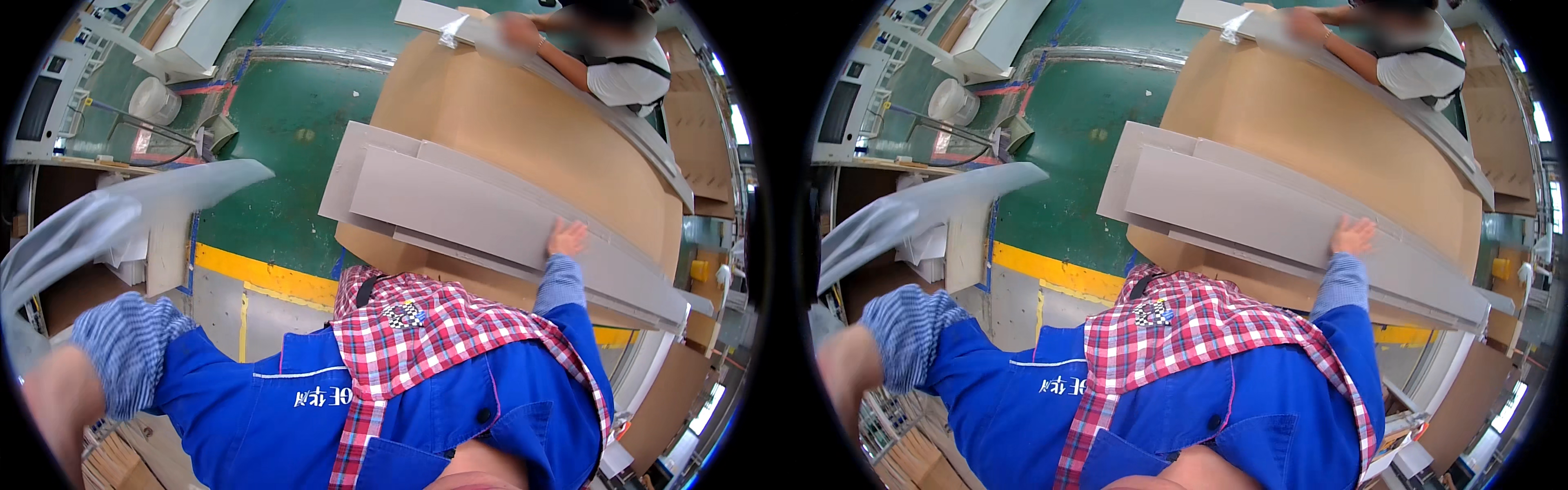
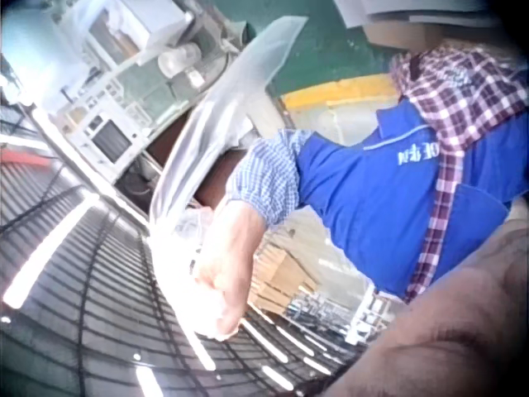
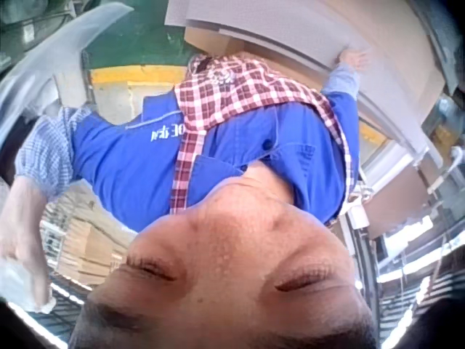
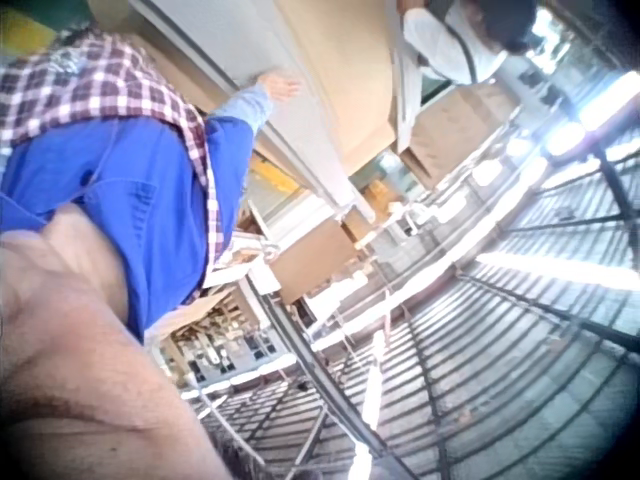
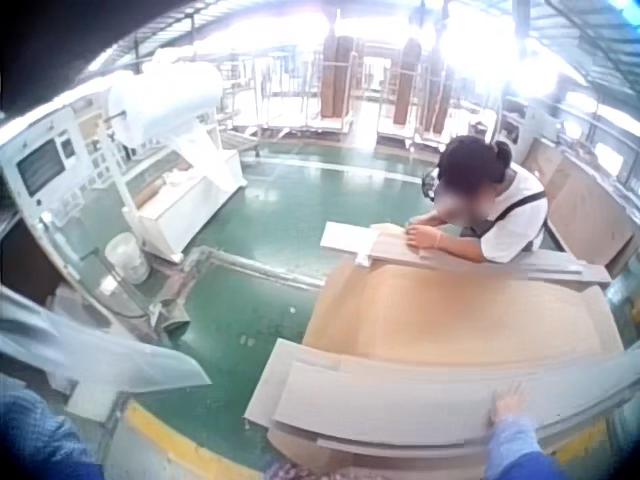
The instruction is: The person unpacks gray plastic components from a cardboard box and places them on a workbench. They then use a utility knife to scrape the surface of the components, removing residue or marks, and peel off protective plastic film. A coworker assists by holding the box and handling other parts.
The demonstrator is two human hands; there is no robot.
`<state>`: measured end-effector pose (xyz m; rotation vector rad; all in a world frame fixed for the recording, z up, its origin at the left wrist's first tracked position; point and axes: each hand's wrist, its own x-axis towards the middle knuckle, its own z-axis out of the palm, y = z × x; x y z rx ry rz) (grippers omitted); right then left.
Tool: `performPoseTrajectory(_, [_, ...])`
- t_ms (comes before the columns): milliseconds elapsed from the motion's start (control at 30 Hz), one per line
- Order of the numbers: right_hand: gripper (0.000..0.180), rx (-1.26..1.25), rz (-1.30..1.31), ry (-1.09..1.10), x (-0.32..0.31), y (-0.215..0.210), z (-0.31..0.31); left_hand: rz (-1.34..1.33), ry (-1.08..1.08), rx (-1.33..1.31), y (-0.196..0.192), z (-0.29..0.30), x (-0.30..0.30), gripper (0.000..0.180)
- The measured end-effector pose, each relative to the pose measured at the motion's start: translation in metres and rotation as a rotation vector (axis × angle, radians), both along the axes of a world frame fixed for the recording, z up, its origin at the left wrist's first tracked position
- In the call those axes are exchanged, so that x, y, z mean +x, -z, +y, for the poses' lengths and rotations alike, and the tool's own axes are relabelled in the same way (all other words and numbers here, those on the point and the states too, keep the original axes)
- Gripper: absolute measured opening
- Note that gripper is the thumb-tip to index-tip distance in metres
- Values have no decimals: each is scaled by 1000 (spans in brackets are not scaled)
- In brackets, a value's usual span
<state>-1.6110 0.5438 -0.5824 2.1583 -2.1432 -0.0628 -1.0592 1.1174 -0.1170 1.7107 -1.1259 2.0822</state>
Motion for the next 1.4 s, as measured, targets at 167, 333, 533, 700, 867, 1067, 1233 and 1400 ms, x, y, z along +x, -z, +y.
performPoseTrajectory(167, [83, 142, -253, -802, 222, -58, 164, 344, -64, -120, 110, -16, -5, 34])
performPoseTrajectory(333, [83, 189, -449, -1105, 358, -66, 231, 1325, -183, -121, 290, -8, -57, 24])
performPoseTrajectory(533, [47, 331, -436, -1195, 419, -64, 250, 1806, -252, -21, 406, 58, -146, 35])
performPoseTrajectory(700, [38, 133, -408, -1411, 415, -55, 260, 2264, -230, 40, 433, 53, -181, 50])
performPoseTrajectory(867, [57, 170, -377, -1729, 365, -59, 293, 2452, -39, 29, 468, 14, -177, 61])
performPoseTrajectory(1067, [83, 288, -540, -1465, 300, -48, 260, 2394, 77, 180, 435, -37, -144, 58])
performPoseTrajectory(1233, [89, 278, -471, -1251, 194, -73, 204, 1988, -159, 677, 402, -56, -119, 53])
performPoseTrajectory(1400, [77, 24, -287, -848, 21, -55, 106, 1902, -169, 593, 378, -100, -96, 46])
